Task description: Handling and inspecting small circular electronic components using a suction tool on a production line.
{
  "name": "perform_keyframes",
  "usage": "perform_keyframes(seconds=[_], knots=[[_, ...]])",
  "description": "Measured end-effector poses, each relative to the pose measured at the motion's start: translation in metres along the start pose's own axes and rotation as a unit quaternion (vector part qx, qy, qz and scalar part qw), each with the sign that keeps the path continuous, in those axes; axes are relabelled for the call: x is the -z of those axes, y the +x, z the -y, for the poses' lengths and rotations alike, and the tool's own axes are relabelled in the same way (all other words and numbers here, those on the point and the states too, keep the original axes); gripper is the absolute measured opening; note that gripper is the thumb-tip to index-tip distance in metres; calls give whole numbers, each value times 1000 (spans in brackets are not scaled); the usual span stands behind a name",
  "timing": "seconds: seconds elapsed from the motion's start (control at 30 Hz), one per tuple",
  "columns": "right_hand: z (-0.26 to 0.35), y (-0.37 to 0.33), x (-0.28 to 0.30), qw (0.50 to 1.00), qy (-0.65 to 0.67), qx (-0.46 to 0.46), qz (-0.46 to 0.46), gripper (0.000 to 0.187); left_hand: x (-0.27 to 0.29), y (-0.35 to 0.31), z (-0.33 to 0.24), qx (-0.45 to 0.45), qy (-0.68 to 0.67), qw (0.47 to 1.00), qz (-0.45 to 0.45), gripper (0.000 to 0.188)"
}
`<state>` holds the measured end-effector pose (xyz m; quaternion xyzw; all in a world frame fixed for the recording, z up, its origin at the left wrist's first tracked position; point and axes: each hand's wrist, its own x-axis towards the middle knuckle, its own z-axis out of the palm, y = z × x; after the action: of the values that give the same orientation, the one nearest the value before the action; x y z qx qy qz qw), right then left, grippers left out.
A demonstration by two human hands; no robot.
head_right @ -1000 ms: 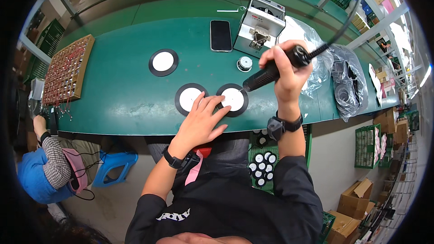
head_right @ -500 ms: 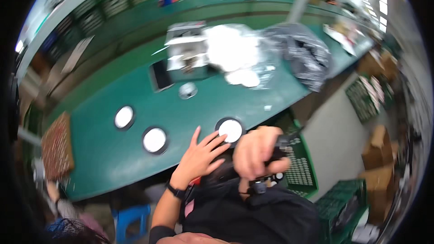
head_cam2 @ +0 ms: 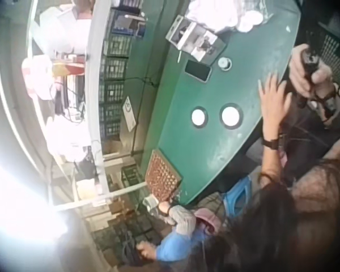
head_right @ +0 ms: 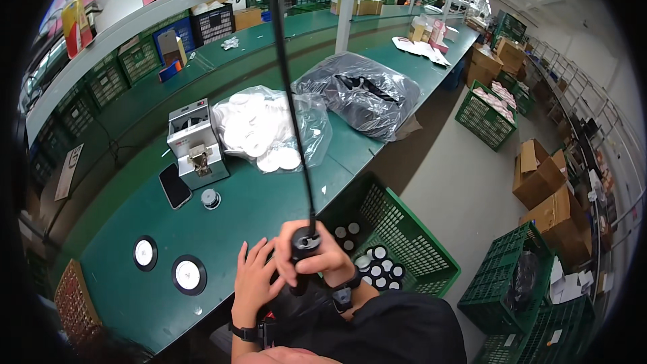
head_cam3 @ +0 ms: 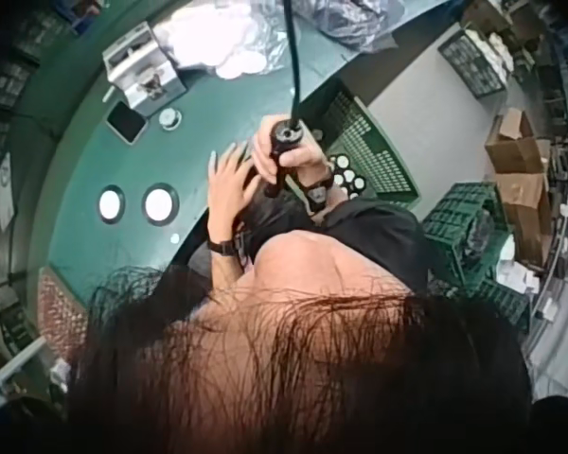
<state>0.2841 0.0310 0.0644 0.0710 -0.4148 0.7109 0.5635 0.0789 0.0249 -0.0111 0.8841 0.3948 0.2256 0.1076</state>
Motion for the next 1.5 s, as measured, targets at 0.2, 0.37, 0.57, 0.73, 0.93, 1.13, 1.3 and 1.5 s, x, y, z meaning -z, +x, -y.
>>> perform_keyframes(seconds=[0.2,0.37,0.57,0.73,0.93,1.13,1.3,1.5], knots=[[-5,17,6,980,-140,-132,-50,36,-2,0,-2,26,-23,999,-12,39],[-7,15,35,962,-137,-235,-29,36,-3,0,0,26,-26,999,-13,35],[-19,8,74,960,-100,-263,-14,41,0,3,-3,13,-16,1000,-17,35],[-30,20,88,965,-85,-248,-15,43,-2,3,1,12,-20,1000,-17,35],[-45,24,96,968,-73,-241,-3,39,-3,2,4,17,-40,999,-22,34],[-54,27,90,974,-67,-209,-50,36,-3,0,7,15,-49,998,-35,33],[-54,24,89,976,-81,-194,-51,37,-5,-2,7,6,-56,997,-49,29],[-51,21,86,974,-92,-205,-38,41,-4,-23,12,32,-92,982,-160,24]])
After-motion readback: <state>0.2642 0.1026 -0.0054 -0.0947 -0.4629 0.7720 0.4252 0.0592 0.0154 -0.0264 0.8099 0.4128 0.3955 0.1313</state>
